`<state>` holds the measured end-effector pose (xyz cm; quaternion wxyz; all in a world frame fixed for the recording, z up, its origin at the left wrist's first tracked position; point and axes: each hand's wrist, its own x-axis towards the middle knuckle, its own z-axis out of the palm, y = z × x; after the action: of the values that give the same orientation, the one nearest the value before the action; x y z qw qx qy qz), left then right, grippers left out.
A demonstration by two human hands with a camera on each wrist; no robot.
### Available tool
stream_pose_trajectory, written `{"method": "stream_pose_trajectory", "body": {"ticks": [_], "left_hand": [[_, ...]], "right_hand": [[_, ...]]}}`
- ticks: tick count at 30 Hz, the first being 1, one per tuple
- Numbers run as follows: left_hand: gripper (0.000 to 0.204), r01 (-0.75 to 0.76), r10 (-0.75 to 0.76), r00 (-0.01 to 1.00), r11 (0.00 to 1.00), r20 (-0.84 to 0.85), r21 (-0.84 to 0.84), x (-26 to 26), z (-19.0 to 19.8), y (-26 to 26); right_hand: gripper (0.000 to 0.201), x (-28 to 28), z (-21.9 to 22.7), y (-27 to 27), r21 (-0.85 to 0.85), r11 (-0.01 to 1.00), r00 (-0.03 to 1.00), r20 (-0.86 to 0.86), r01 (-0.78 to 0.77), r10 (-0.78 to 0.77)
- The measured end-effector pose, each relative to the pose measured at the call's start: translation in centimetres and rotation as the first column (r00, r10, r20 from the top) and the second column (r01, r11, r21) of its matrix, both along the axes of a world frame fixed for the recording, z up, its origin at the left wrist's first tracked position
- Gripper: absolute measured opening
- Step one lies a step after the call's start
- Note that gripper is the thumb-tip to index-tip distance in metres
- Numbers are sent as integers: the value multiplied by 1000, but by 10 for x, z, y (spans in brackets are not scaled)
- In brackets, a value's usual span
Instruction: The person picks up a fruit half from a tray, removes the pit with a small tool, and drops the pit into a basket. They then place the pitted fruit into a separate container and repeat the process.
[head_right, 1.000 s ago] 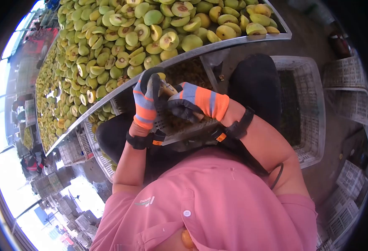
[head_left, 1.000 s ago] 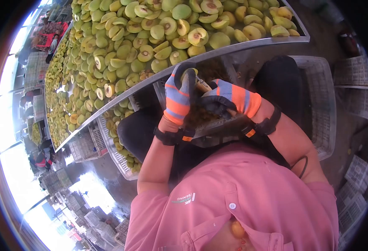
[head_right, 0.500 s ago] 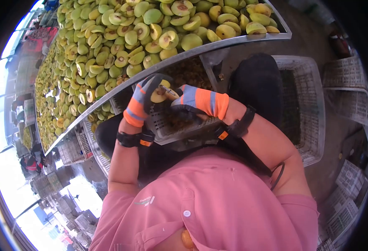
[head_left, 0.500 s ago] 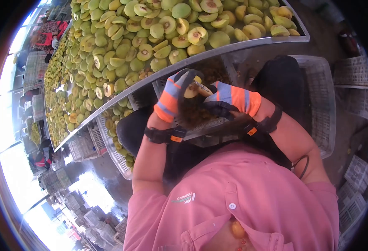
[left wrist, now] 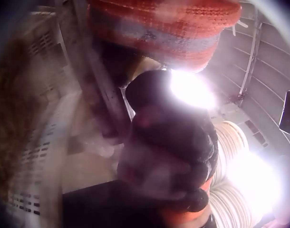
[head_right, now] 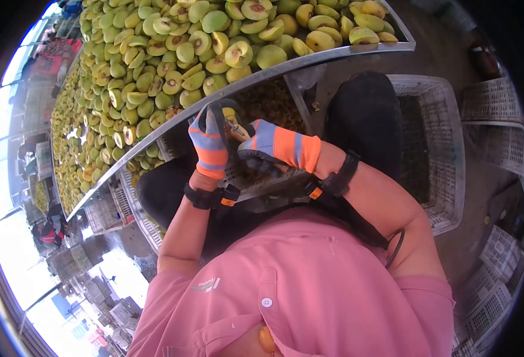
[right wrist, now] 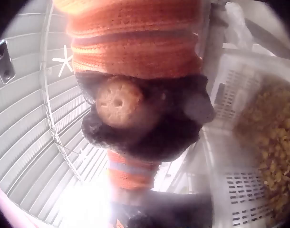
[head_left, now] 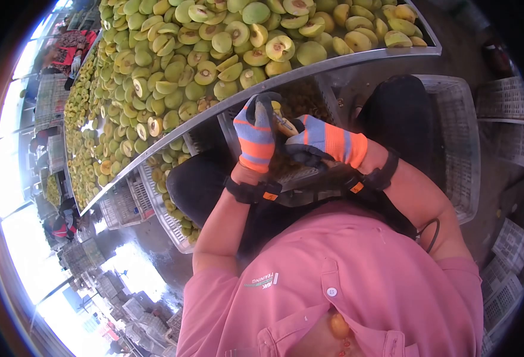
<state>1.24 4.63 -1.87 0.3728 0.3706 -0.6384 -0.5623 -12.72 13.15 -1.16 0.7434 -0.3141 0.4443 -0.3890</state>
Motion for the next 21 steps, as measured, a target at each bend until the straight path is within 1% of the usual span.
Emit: {"method": "stream_pose_trajectory", "body": {"ticks": [3,6,9,10,11,13,14,15,18,21], "left_hand": [[24,-73,82,995,985,-55,156,-5,-5,2],[24,-140,178,974,959,-140,245,-9,-14,4],[31,-162,179,977,976,-114,147,-10,-20,3],[27,-142,147,987,987,-69,75,-8,-19,5],[22,-118,118,993,993,-22,1,-7,-11,9],[17,-30,37,998,990,49,-140,-5,-6,7],[16,26,-11,997,978,75,-205,-1,-8,3],[15,83,-57,993,961,105,-264,3,-7,1],[17,227,-197,971,939,136,-258,6,7,-6],[21,296,-268,949,938,164,-182,4,28,-4]], "right_hand": [[18,2,-13,-5,-134,990,980,-196,-48,21],[18,9,-23,-7,-93,996,937,-348,6,-38],[17,12,-36,-3,-221,975,951,-297,22,-88],[16,13,-40,0,-261,965,956,-276,30,-105],[16,14,-37,2,-303,952,960,-253,39,-120],[15,9,-32,3,-216,976,990,-137,11,-41],[14,0,-12,3,-88,995,998,-31,-48,46],[13,-5,0,4,37,992,989,88,-122,118],[12,-6,3,7,157,977,947,307,-144,91],[13,-12,13,9,139,981,954,287,-136,91]]}}
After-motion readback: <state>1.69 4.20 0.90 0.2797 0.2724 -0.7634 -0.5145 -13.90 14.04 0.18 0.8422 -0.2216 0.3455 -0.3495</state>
